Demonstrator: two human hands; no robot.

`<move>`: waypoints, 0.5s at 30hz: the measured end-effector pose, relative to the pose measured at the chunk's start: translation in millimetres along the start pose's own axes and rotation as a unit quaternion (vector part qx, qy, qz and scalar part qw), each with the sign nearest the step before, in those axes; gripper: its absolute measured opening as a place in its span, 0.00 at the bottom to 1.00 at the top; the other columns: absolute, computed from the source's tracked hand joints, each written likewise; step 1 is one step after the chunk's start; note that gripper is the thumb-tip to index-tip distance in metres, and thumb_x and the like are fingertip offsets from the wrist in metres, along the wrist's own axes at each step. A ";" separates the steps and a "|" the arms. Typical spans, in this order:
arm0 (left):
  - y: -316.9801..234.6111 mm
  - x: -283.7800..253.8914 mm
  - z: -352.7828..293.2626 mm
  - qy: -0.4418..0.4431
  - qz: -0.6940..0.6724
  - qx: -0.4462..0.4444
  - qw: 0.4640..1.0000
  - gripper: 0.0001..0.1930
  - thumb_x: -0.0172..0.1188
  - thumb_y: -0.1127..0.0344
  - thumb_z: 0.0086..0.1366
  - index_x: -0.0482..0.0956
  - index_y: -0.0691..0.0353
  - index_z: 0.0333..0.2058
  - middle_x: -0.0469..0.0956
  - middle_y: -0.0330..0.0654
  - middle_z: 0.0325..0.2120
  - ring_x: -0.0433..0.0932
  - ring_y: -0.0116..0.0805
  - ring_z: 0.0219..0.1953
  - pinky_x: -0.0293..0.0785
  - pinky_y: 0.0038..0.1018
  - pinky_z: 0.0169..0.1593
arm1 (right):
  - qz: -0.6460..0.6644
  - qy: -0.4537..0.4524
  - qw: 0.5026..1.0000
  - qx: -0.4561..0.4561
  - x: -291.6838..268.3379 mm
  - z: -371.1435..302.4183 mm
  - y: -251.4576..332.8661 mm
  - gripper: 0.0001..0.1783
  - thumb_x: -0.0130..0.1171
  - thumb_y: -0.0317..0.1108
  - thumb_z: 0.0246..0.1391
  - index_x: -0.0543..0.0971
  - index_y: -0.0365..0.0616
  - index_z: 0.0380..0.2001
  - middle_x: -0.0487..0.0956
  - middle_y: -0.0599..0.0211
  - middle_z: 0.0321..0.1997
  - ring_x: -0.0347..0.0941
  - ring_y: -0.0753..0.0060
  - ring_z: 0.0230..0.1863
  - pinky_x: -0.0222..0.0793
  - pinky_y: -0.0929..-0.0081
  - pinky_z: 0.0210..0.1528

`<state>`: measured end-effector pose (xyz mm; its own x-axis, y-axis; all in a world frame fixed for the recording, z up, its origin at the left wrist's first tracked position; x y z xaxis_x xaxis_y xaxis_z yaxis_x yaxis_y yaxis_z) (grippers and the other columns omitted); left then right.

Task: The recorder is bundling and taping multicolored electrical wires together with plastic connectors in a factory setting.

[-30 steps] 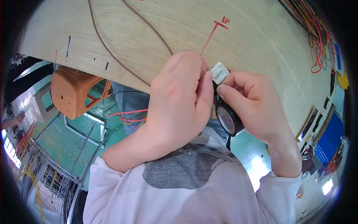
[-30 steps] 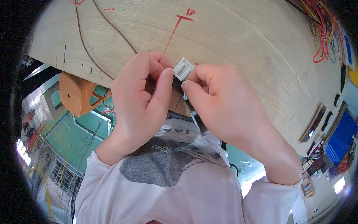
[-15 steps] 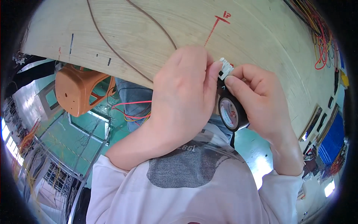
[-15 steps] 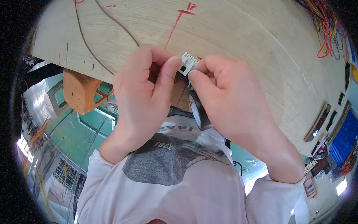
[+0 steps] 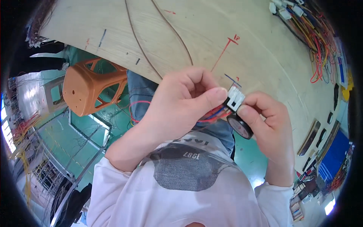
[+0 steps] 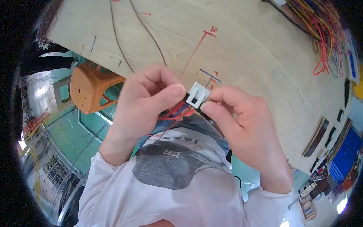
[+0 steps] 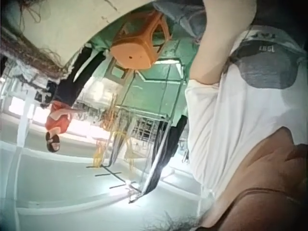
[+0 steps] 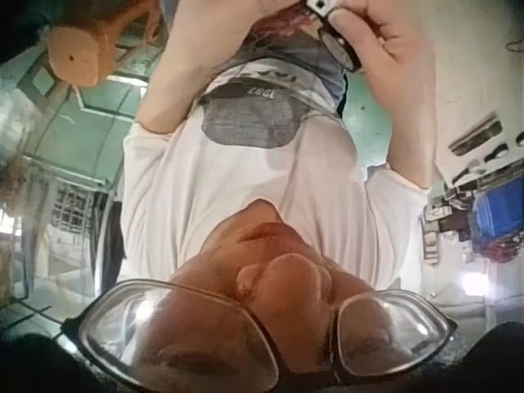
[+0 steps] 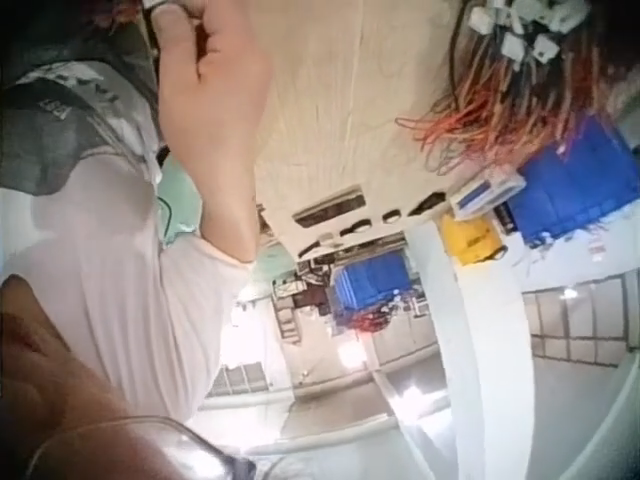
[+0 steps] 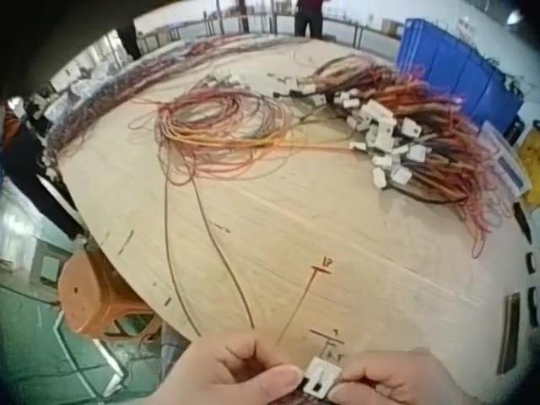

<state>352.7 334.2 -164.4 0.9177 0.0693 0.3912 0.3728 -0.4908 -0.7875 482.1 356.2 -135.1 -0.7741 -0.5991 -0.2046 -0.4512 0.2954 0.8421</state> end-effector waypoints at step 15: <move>-5.9 8.6 -14.5 0.109 -0.125 -0.028 0.986 0.07 0.56 0.70 0.55 0.68 0.64 0.23 0.70 0.34 0.18 0.67 0.18 0.20 0.63 0.14 0.25 | -0.019 0.031 0.962 -0.270 16.0 -0.4 47.8 0.04 0.54 0.28 0.44 0.73 0.39 0.23 0.71 0.66 0.26 0.65 0.76 0.28 0.59 0.78 0.31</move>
<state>356.4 325.1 -149.5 0.7451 0.0089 0.6669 0.5694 -0.5292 -0.6291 448.3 360.5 -97.9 -0.7268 -0.6493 -0.2240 -0.1685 -0.1475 0.9746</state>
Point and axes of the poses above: each hand's wrist, its own z-axis towards the middle knuckle, its own x-axis out of the palm, y = z × x, the point moved 8 cm from there along z, towards the middle knuckle
